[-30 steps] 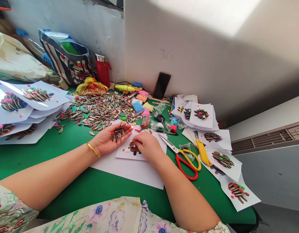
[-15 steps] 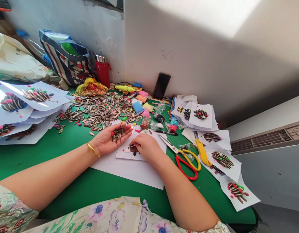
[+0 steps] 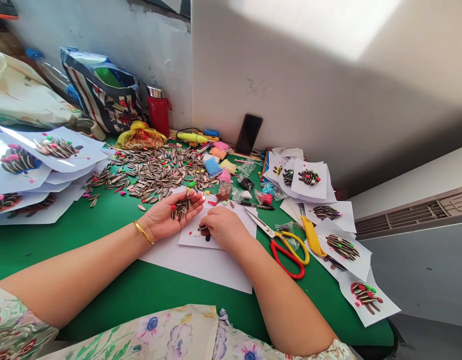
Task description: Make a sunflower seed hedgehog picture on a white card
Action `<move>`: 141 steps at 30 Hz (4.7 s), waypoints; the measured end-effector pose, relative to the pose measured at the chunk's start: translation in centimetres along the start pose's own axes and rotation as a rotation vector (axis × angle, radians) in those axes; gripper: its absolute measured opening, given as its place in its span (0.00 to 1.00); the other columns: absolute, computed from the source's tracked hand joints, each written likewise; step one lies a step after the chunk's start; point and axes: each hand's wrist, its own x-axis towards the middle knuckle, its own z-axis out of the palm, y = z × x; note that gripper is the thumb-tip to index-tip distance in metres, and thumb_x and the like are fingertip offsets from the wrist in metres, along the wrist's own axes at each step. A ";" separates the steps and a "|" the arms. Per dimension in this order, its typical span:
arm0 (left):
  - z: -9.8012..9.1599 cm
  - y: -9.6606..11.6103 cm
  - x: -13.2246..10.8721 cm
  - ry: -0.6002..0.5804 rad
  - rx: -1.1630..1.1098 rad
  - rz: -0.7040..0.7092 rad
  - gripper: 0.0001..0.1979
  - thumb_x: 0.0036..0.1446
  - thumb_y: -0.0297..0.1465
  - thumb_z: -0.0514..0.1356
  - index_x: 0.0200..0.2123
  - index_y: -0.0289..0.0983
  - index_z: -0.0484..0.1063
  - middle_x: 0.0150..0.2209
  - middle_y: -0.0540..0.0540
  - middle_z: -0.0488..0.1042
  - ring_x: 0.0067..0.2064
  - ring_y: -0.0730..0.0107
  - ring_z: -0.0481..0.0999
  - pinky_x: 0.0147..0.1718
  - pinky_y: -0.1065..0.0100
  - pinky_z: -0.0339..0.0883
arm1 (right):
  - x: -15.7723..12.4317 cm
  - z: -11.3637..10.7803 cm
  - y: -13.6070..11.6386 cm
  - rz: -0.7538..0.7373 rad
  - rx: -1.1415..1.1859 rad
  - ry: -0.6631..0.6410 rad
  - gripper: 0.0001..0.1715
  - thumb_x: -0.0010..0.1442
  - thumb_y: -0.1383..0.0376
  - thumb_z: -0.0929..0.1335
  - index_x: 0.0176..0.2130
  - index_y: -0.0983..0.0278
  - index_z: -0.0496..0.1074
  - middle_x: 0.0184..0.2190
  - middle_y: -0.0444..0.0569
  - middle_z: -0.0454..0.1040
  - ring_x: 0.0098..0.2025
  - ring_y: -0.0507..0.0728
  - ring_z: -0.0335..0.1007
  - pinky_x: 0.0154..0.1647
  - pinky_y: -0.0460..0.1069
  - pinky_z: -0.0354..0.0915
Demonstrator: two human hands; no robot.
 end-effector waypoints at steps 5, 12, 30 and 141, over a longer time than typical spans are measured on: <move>0.0 0.0 -0.1 0.003 -0.011 -0.011 0.07 0.63 0.23 0.57 0.37 0.30 0.75 0.40 0.38 0.80 0.47 0.59 0.81 0.48 0.59 0.77 | -0.2 -0.2 0.1 -0.021 -0.005 0.011 0.16 0.60 0.78 0.66 0.36 0.60 0.80 0.32 0.47 0.76 0.36 0.54 0.70 0.38 0.48 0.65; 0.1 -0.1 -0.2 0.001 0.003 -0.027 0.08 0.64 0.24 0.56 0.39 0.29 0.75 0.40 0.37 0.80 0.44 0.60 0.82 0.43 0.62 0.79 | -0.1 -0.8 -0.9 0.050 -0.010 0.264 0.11 0.66 0.67 0.66 0.41 0.60 0.79 0.34 0.50 0.75 0.38 0.57 0.68 0.40 0.52 0.65; 0.3 -1.4 -0.7 -0.044 -0.020 -0.115 0.08 0.65 0.25 0.56 0.40 0.31 0.75 0.34 0.42 0.79 0.32 0.68 0.81 0.29 0.71 0.78 | 2.0 -0.1 -4.5 0.228 0.432 0.470 0.05 0.59 0.68 0.67 0.32 0.61 0.75 0.35 0.47 0.76 0.36 0.55 0.70 0.40 0.52 0.68; 0.5 -0.3 -0.8 -0.084 -0.004 -0.098 0.21 0.71 0.37 0.46 0.54 0.30 0.70 0.52 0.32 0.75 0.51 0.55 0.79 0.53 0.54 0.73 | -1.8 -1.6 -0.8 0.122 -0.030 0.319 0.15 0.66 0.69 0.64 0.47 0.60 0.77 0.39 0.52 0.77 0.42 0.59 0.71 0.45 0.55 0.68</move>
